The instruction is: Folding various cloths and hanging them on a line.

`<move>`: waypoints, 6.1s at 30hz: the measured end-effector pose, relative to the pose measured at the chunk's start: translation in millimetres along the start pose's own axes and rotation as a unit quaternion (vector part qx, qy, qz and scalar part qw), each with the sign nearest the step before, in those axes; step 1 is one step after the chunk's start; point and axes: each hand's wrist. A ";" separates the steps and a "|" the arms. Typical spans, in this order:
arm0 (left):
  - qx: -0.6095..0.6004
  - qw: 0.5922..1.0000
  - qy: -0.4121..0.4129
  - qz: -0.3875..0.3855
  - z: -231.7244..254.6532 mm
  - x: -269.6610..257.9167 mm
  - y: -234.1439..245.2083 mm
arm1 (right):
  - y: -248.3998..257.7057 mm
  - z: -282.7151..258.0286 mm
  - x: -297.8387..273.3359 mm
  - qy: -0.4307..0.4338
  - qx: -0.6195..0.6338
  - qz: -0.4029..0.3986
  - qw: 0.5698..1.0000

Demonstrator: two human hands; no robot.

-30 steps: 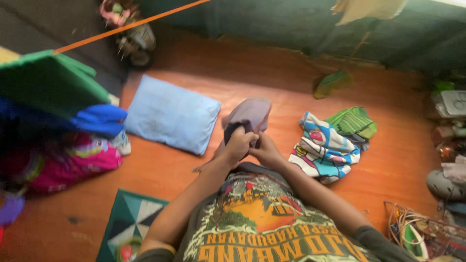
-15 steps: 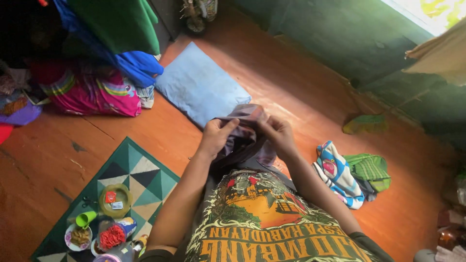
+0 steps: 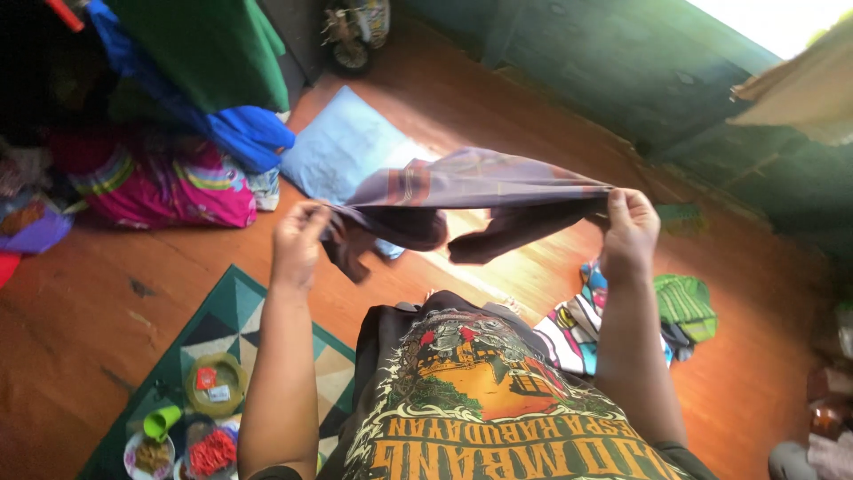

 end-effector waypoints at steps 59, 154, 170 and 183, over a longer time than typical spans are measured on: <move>-0.054 0.923 0.142 -0.354 5.6 125.3 -462.2 | 275.2 24.7 85.5 -0.051 -0.116 0.186 0.974; -0.025 0.986 0.040 -0.157 -60.0 339.0 -900.3 | 571.8 -216.5 574.9 0.104 -0.287 0.068 0.950; -0.030 0.995 0.033 -0.084 -53.4 324.0 -915.6 | 579.1 -226.7 582.1 0.033 -0.072 0.012 0.997; -0.044 0.994 0.065 -0.074 -65.9 319.6 -909.0 | 596.2 -163.4 599.7 -0.124 -0.179 -0.055 0.974</move>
Point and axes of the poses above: each hand's wrist, its own x-axis towards the middle knuckle, its own y-axis out of the back of the hand, z = x × y
